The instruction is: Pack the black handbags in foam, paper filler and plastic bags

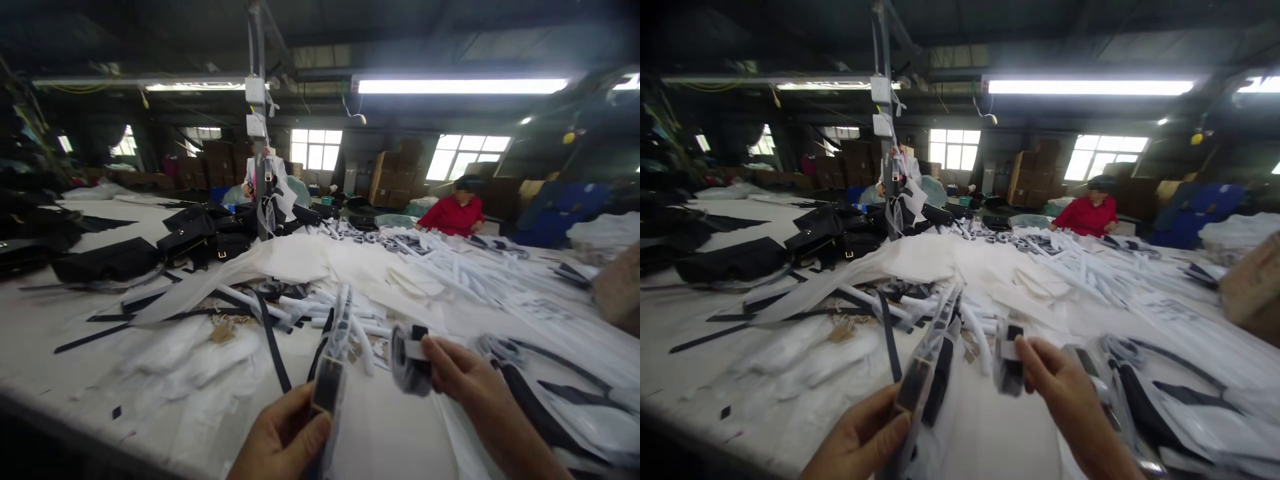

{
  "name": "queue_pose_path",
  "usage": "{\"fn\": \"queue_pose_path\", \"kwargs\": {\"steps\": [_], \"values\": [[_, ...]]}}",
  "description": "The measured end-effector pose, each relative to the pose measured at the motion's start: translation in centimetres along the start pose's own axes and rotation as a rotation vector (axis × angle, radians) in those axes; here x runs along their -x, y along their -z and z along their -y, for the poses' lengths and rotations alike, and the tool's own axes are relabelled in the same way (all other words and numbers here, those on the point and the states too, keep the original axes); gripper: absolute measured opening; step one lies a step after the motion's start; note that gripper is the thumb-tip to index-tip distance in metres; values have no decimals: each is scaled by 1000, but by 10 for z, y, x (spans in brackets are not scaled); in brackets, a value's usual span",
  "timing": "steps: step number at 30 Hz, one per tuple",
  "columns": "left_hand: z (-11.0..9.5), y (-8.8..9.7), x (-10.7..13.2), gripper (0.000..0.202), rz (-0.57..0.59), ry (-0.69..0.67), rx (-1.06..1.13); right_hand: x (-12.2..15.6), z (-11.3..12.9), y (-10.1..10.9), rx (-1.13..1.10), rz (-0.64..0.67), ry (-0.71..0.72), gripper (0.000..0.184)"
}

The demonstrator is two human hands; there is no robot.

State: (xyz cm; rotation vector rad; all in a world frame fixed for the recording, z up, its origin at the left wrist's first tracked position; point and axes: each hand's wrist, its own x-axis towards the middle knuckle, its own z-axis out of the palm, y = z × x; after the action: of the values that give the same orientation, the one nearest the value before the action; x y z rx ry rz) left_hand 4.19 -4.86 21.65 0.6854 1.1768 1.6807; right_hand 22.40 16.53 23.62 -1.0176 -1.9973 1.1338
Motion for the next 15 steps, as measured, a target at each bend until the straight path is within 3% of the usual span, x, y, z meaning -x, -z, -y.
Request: {"fn": "queue_pose_path", "kwargs": {"steps": [2, 5, 10, 15], "values": [[-2, -3, 2, 46, -74, -82, -42, 30, -6, -14, -83, 93, -61, 48], [-11, -8, 8, 49, -110, -96, -77, 52, -4, -40, -229, 134, -99, 50], [-37, -15, -3, 42, -1, -114, -161, 41, 17, -72, -501, 223, -150, 46], [-54, -12, -23, 38, 23, -96, -239, 24, 37, -86, -696, 378, -202, 43]]}}
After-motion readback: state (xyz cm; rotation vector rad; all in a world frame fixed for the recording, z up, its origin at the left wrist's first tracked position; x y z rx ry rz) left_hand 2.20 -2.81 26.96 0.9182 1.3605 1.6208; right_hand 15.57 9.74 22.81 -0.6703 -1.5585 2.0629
